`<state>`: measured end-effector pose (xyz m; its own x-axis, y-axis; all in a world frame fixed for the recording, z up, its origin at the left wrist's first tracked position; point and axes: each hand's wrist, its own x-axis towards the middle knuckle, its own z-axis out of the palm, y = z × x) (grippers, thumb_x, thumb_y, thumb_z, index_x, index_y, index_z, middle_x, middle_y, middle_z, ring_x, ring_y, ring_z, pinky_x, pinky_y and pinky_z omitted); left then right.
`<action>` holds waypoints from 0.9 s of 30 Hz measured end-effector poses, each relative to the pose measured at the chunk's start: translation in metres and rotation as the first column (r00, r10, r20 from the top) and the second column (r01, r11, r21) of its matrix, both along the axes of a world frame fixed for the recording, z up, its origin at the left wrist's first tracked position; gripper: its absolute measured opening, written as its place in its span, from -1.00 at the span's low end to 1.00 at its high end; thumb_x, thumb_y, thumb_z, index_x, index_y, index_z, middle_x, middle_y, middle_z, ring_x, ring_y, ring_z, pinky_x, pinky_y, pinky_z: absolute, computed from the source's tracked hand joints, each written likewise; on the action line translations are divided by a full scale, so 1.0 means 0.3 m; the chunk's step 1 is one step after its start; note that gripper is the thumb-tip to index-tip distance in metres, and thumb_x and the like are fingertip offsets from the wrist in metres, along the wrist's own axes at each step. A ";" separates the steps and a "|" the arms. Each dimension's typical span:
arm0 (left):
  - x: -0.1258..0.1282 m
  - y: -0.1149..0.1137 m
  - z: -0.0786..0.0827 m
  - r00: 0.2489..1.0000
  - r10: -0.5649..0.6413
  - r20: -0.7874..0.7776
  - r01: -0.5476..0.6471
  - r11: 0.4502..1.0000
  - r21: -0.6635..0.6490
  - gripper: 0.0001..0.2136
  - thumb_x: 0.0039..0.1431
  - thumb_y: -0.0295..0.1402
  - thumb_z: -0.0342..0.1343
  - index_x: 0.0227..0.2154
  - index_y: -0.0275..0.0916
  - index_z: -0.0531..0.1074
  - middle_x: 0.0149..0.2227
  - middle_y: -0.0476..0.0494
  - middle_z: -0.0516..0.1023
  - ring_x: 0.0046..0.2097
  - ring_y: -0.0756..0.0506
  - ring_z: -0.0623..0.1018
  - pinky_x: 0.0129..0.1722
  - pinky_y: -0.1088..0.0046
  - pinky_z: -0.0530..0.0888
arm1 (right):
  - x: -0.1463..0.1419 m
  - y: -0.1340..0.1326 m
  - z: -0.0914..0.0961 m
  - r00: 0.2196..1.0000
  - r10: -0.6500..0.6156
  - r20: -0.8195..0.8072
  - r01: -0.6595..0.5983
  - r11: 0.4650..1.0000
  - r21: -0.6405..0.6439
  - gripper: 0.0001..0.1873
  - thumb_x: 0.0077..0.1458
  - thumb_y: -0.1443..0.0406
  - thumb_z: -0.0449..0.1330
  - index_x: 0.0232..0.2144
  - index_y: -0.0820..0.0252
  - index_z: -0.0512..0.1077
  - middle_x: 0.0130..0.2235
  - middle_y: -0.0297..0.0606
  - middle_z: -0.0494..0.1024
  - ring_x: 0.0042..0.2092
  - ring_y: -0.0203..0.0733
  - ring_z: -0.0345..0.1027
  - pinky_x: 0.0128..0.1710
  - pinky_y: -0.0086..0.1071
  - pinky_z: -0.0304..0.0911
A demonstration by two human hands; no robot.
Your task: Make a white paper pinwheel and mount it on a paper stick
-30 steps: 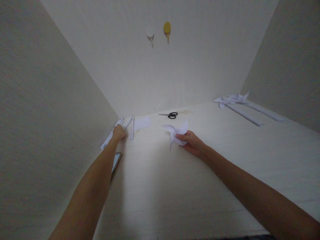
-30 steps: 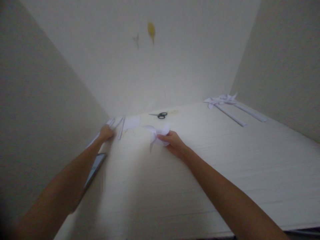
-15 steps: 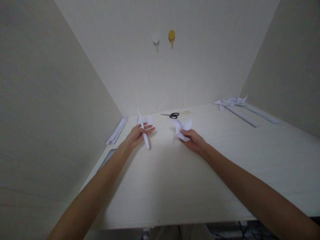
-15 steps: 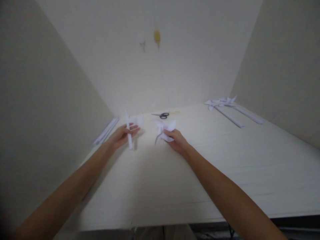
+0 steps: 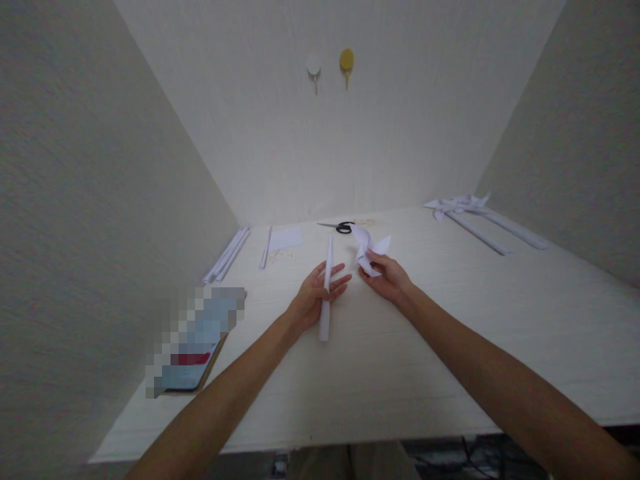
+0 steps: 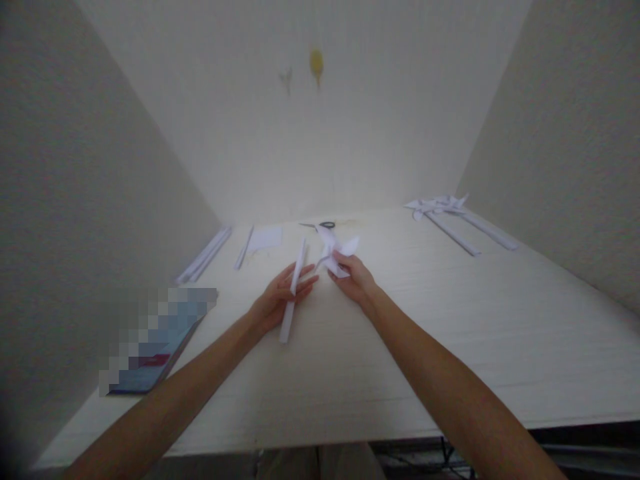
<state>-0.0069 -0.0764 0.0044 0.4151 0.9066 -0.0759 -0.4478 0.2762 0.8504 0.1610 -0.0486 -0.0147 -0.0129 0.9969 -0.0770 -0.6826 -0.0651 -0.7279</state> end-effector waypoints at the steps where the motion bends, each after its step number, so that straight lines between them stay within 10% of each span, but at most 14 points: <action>1: -0.002 0.000 0.001 1.000 0.018 0.009 -0.018 1.000 -0.008 -0.47 -0.33 -0.75 0.00 -0.19 -0.24 0.23 -0.01 -0.19 0.33 -0.12 -0.12 0.47 -0.07 0.41 0.35 | -0.001 -0.002 0.000 1.000 0.004 0.002 -0.004 1.000 -0.003 -0.85 -0.28 0.34 0.28 -0.59 0.12 0.34 -0.50 -0.39 0.45 -0.36 -0.27 0.32 -0.37 -0.39 0.26; 7: 0.000 0.013 -0.010 0.993 0.112 0.037 -0.107 0.988 -0.109 -0.84 0.01 -0.42 0.03 -0.30 -0.29 0.33 -0.13 -0.21 0.43 -0.23 -0.05 0.51 -0.17 0.48 0.41 | -0.013 -0.027 0.008 1.000 0.014 0.008 -0.014 1.000 -0.010 -0.84 -0.30 0.35 0.29 -0.60 0.13 0.35 -0.53 -0.41 0.44 -0.38 -0.29 0.31 -0.35 -0.38 0.26; 27: 0.003 0.017 -0.006 0.977 0.212 0.037 -0.197 0.951 -0.240 -0.84 0.11 -0.42 -0.06 -0.32 -0.37 0.38 -0.36 -0.21 0.51 -0.37 0.05 0.51 -0.35 0.65 0.45 | -0.018 -0.060 0.031 0.998 0.001 -0.064 -0.006 0.996 -0.089 -0.88 -0.29 0.41 0.25 -0.64 0.15 0.37 -0.56 -0.41 0.44 -0.49 -0.35 0.26 -0.44 -0.45 0.23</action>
